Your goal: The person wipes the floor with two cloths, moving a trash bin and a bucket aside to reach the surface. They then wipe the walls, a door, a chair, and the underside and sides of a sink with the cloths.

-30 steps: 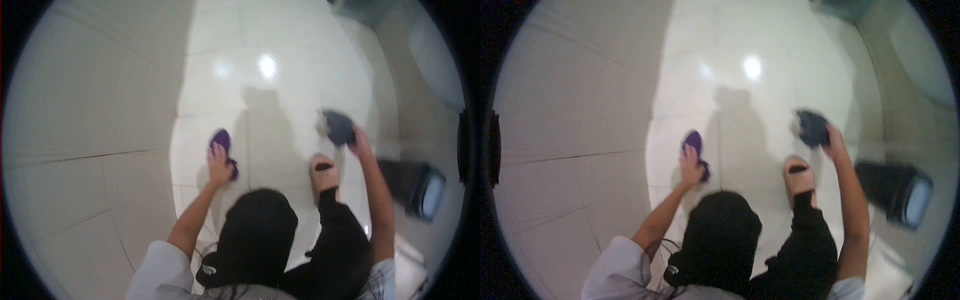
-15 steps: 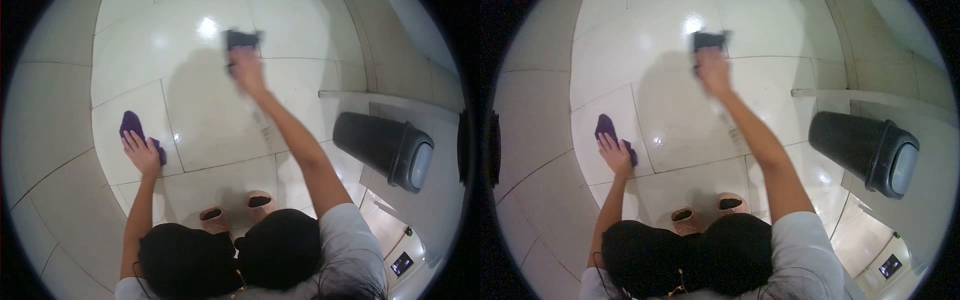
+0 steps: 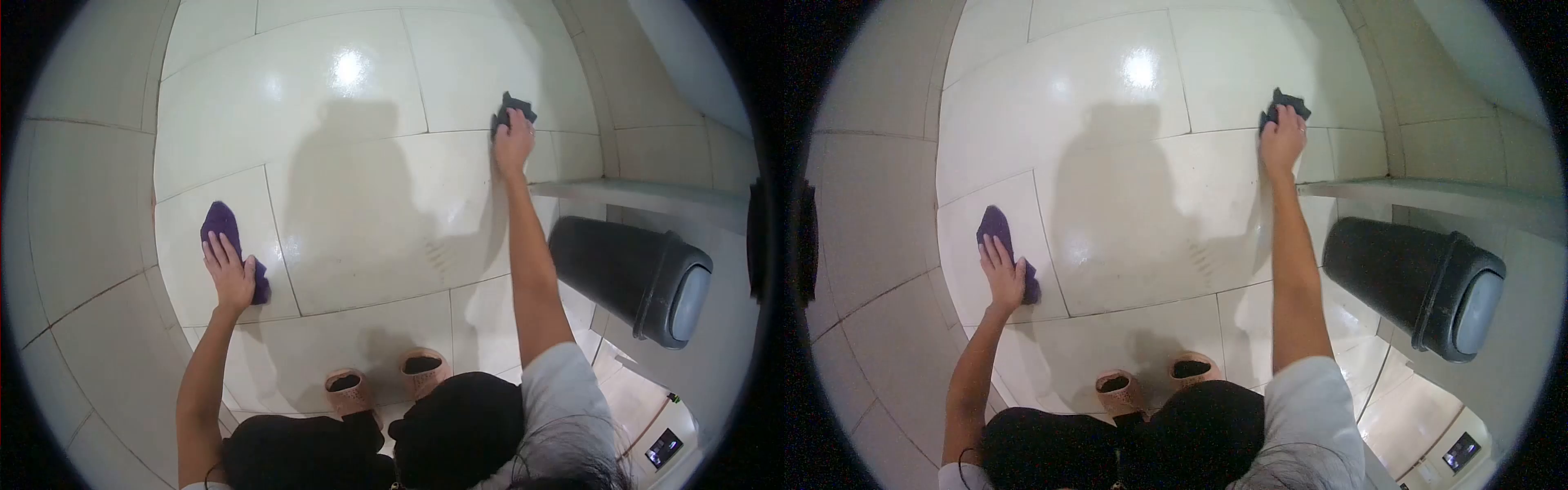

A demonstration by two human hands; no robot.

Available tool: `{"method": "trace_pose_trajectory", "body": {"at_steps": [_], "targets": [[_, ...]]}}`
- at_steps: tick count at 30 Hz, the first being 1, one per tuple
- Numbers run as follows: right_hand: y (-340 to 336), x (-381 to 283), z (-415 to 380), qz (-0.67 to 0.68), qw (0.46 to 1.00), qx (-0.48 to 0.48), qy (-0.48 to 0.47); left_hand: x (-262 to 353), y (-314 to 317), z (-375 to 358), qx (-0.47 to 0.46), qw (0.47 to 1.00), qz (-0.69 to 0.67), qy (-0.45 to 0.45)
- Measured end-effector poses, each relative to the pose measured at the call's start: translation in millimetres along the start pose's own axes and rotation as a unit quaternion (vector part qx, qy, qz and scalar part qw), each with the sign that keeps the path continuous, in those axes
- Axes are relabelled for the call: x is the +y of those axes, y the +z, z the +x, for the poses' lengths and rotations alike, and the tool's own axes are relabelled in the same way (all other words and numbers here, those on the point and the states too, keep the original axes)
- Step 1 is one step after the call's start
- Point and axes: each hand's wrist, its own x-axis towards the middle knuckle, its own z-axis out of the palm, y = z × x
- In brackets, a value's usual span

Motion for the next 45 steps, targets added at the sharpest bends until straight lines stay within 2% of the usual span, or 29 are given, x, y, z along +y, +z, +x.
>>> {"method": "trace_pose_trajectory", "body": {"at_steps": [2, 3, 7, 8, 9, 11, 12, 13, 14, 15, 17, 20, 22, 23, 25, 27, 29, 31, 32, 33, 34, 35, 37, 38, 40, 42, 43, 44, 45], "targets": [[8.7, -42.1, 6.2, 0.058, 0.998, -0.005, 0.013, 0.2, -3.4, 6.0, -0.007, 1.000, -0.017, -0.002], [16.8, -69.0, -2.0, 0.123, 0.991, 0.004, -0.054, -1.1, -4.1, 5.9, -0.018, 0.999, -0.029, -0.007], [-20.1, -160.3, -46.5, 0.269, 0.879, -0.231, -0.318, -8.1, 1.1, 5.4, -0.004, 0.999, -0.033, 0.015], [-7.1, -139.0, -40.9, 0.277, 0.869, -0.258, -0.317, -5.3, -3.0, 5.9, -0.021, 0.999, -0.044, 0.004], [-0.5, -110.9, -28.4, 0.254, 0.892, -0.236, -0.291, -5.7, -2.6, 5.7, -0.018, 0.999, -0.045, 0.002], [4.6, -52.1, -1.3, 0.113, 0.985, -0.123, -0.041, -7.3, -1.5, 4.2, -0.007, 0.999, -0.034, 0.019], [1.8, -24.0, 17.1, 0.067, 0.995, -0.069, 0.036, -5.8, 0.3, 4.8, -0.004, 0.999, -0.036, 0.012], [33.6, 38.0, 29.4, -0.119, 0.991, 0.055, -0.026, -4.3, 1.7, 4.5, -0.003, 0.999, -0.043, 0.021], [40.6, 67.0, 47.8, -0.150, 0.985, -0.017, 0.089, -5.5, 1.1, 4.9, 0.001, 0.999, -0.046, 0.028], [25.0, 50.6, 72.4, -0.165, 0.955, -0.167, 0.181, -8.3, -2.1, 6.0, 0.006, 0.999, -0.044, 0.031], [33.3, 13.5, 87.2, -0.161, 0.956, -0.180, 0.164, -7.6, -2.8, 5.7, 0.011, 0.999, -0.037, 0.028], [97.7, -45.0, 88.6, -0.047, 0.990, -0.087, -0.101, -4.7, -7.9, 5.6, 0.008, 0.999, -0.040, 0.023], [136.0, -122.5, 63.3, 0.005, 0.983, -0.047, -0.179, -2.9, -10.2, 4.2, 0.008, 0.999, -0.042, 0.019], [123.3, -176.3, 48.7, 0.087, 0.970, -0.131, -0.183, -2.0, -10.8, 5.2, 0.007, 0.999, -0.042, 0.014], [91.3, -264.3, -7.3, 0.174, 0.935, -0.227, -0.210, -3.9, -8.8, 5.4, 0.019, 0.998, -0.048, 0.020], [52.1, -315.4, -76.5, 0.252, 0.880, -0.260, -0.308, -3.3, -6.1, 3.9, 0.033, 0.998, -0.048, 0.017], [31.7, -324.9, -152.4, 0.263, 0.799, -0.254, -0.476, -4.3, -6.3, 2.9, 0.039, 0.998, -0.052, 0.024], [-9.9, -308.6, -152.0, 0.333, 0.719, -0.323, -0.517, -0.3, -13.4, 2.4, 0.040, 0.996, -0.071, 0.025], [16.8, -294.3, -156.5, 0.413, 0.730, -0.346, -0.421, -0.9, -10.8, 2.1, 0.035, 0.997, -0.061, 0.021], [17.8, -275.2, -131.6, 0.384, 0.798, -0.273, -0.376, -0.8, -8.7, 3.7, 0.043, 0.997, -0.057, 0.019], [28.6, -247.7, -103.6, 0.318, 0.853, -0.283, -0.301, -1.6, -7.9, 4.7, 0.039, 0.997, -0.060, 0.014], [25.9, -229.6, -68.1, 0.349, 0.887, -0.246, -0.175, -2.8, -7.3, 4.5, 0.033, 0.997, -0.065, 0.011], [58.7, -192.3, -11.1, 0.143, 0.976, -0.092, -0.138, -4.0, -6.6, 6.1, 0.023, 0.998, -0.066, -0.001], [81.2, -185.2, 11.3, 0.070, 0.989, -0.030, -0.129, -3.7, -8.8, 6.3, 0.019, 0.997, -0.070, -0.002], [137.3, -191.0, 47.5, -0.016, 0.992, -0.038, -0.116, -5.8, -7.6, 4.5, 0.020, 0.996, -0.082, 0.000], [158.6, -249.9, 76.1, -0.011, 0.980, -0.182, -0.080, -6.1, -8.7, 4.2, 0.017, 0.996, -0.092, 0.000], [174.9, -279.6, 81.9, -0.092, 0.958, -0.209, -0.175, -6.7, -10.0, 4.9, 0.020, 0.995, -0.097, 0.001], [215.7, -309.8, 69.8, 0.000, 0.982, -0.082, -0.170, -8.0, -9.7, 5.1, 0.020, 0.995, -0.097, 0.004], [214.4, -353.0, 56.6, 0.035, 0.974, -0.060, -0.215, -8.9, -9.5, 5.8, 0.025, 0.995, -0.094, 0.006]]}}
